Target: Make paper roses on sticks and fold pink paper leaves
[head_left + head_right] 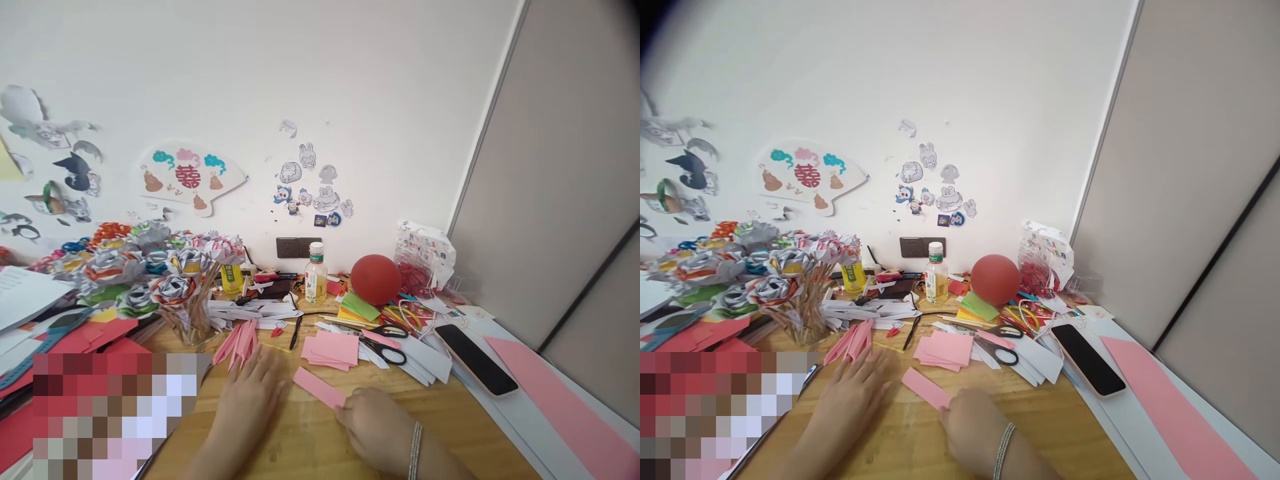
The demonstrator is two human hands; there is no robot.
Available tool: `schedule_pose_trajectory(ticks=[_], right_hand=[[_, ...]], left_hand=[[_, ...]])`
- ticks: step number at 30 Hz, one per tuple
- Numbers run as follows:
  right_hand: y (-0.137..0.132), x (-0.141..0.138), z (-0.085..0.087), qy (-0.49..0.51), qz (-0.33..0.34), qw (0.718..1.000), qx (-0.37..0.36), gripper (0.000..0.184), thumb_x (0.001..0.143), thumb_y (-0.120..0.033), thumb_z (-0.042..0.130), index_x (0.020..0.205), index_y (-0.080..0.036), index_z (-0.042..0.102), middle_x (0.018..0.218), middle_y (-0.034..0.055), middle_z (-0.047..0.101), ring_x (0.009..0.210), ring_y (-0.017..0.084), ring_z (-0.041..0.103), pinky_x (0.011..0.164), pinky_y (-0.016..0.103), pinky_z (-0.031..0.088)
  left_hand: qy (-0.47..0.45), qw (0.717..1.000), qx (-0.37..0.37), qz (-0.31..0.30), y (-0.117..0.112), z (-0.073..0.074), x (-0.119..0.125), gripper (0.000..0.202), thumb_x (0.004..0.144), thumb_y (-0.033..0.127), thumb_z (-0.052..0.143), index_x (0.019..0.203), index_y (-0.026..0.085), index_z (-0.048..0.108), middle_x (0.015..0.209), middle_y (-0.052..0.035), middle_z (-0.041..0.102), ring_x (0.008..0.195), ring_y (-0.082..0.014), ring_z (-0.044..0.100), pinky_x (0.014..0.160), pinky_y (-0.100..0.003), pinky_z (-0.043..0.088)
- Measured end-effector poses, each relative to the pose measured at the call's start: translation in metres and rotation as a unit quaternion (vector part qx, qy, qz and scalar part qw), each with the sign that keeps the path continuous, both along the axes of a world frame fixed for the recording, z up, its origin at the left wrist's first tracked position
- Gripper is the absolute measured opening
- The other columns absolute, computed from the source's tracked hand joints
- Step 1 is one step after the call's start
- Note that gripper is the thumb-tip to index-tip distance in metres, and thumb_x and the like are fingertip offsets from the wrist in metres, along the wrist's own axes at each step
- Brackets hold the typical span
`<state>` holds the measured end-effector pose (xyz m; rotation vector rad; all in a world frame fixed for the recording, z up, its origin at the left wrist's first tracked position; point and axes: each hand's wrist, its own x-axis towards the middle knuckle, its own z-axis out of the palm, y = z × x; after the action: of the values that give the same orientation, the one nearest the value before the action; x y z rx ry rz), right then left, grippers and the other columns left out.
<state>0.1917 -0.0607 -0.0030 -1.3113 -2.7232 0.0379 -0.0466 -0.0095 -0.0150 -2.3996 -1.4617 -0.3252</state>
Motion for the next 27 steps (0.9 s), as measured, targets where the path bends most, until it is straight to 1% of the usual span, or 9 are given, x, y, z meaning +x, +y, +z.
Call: schedule_pose_trajectory(ticks=[3, 6, 8, 11, 13, 16, 19, 22, 27], right_hand=[[0.001, -0.012, -0.002, -0.042, 0.023, 0.999, 0.005, 0.026, 0.079, -0.013, 0.05, 0.1, -0.014, 0.064, 0.084, 0.0079, 0.071, 0.071, 0.022, 0.062, 0.059, 0.029, 0.038], [0.001, -0.021, -0.003, -0.019, 0.036, 0.999, 0.016, 0.03, 0.079, -0.014, 0.051, 0.108, -0.016, 0.061, 0.088, 0.0056, 0.07, 0.074, 0.02, 0.061, 0.062, 0.028, 0.038], [0.001, -0.022, -0.004, 0.009, 0.042, 0.999, 0.02, 0.029, 0.08, -0.015, 0.051, 0.107, -0.018, 0.061, 0.089, 0.0038, 0.07, 0.073, 0.019, 0.06, 0.062, 0.027, 0.039], [0.004, -0.017, -0.003, 0.076, 0.028, 0.997, 0.017, 0.021, 0.081, -0.013, 0.049, 0.094, -0.021, 0.064, 0.084, 0.0021, 0.069, 0.074, 0.018, 0.06, 0.065, 0.026, 0.04], [0.006, -0.013, -0.002, 0.141, -0.009, 0.99, 0.014, 0.022, 0.08, -0.009, 0.048, 0.089, -0.021, 0.064, 0.084, 0.0021, 0.068, 0.079, 0.018, 0.06, 0.069, 0.026, 0.041], [0.009, -0.009, 0.0, 0.225, -0.052, 0.973, 0.001, 0.028, 0.077, -0.004, 0.045, 0.093, -0.019, 0.063, 0.088, 0.0033, 0.067, 0.083, 0.018, 0.059, 0.073, 0.026, 0.043], [0.012, -0.008, 0.0, 0.238, -0.001, 0.971, -0.023, 0.033, 0.075, 0.0, 0.045, 0.096, -0.019, 0.063, 0.091, 0.0029, 0.067, 0.085, 0.017, 0.059, 0.076, 0.027, 0.044], [0.015, -0.008, -0.001, 0.214, 0.079, 0.973, -0.038, 0.03, 0.077, 0.001, 0.047, 0.091, -0.02, 0.064, 0.09, 0.0001, 0.069, 0.086, 0.015, 0.058, 0.08, 0.026, 0.043], [0.021, -0.006, -0.005, 0.182, 0.088, 0.979, -0.03, 0.012, 0.082, -0.01, 0.058, 0.081, -0.018, 0.066, 0.083, 0.0011, 0.069, 0.081, 0.015, 0.059, 0.077, 0.025, 0.044]], left_hand=[[0.007, 0.989, 0.022, -0.144, 0.001, -0.002, 0.003, 0.037, 0.093, 0.027, 0.042, 0.128, 0.026, 0.051, 0.131, -0.0053, 0.056, 0.123, -0.0262, 0.048, 0.098, -0.045, 0.042], [0.007, 0.967, 0.019, -0.254, -0.008, 0.0, 0.015, 0.03, 0.096, 0.024, 0.038, 0.121, 0.025, 0.054, 0.12, -0.0024, 0.063, 0.111, -0.0195, 0.056, 0.096, -0.035, 0.044], [-0.022, 0.962, 0.002, -0.272, -0.016, 0.004, 0.024, 0.027, 0.097, 0.023, 0.037, 0.108, 0.023, 0.06, 0.104, -0.0029, 0.068, 0.096, -0.0176, 0.06, 0.09, -0.033, 0.047], [-0.067, 0.96, -0.017, -0.272, -0.024, 0.012, 0.03, 0.028, 0.098, 0.025, 0.034, 0.096, 0.021, 0.062, 0.086, -0.0029, 0.066, 0.08, -0.0167, 0.058, 0.077, -0.03, 0.048], [-0.073, 0.958, -0.024, -0.276, -0.027, 0.018, 0.029, 0.03, 0.098, 0.027, 0.033, 0.092, 0.021, 0.061, 0.082, -0.0025, 0.063, 0.077, -0.017, 0.055, 0.071, -0.029, 0.046], [-0.065, 0.953, -0.032, -0.295, -0.027, 0.021, 0.026, 0.03, 0.099, 0.025, 0.031, 0.092, 0.021, 0.06, 0.08, -0.0014, 0.063, 0.076, -0.0168, 0.055, 0.074, -0.03, 0.044], [-0.056, 0.941, -0.037, -0.331, -0.026, 0.017, 0.024, 0.033, 0.099, 0.02, 0.028, 0.088, 0.021, 0.059, 0.083, -0.0011, 0.064, 0.077, -0.0156, 0.055, 0.076, -0.028, 0.043], [-0.06, 0.933, -0.036, -0.353, -0.024, 0.012, 0.024, 0.035, 0.098, 0.017, 0.027, 0.085, 0.021, 0.059, 0.084, -0.0013, 0.064, 0.076, -0.0154, 0.055, 0.07, -0.027, 0.043], [-0.084, 0.92, -0.054, -0.379, -0.022, 0.014, 0.025, 0.029, 0.096, 0.018, 0.034, 0.08, 0.02, 0.058, 0.079, -0.0019, 0.064, 0.075, -0.0165, 0.057, 0.073, -0.029, 0.044]])
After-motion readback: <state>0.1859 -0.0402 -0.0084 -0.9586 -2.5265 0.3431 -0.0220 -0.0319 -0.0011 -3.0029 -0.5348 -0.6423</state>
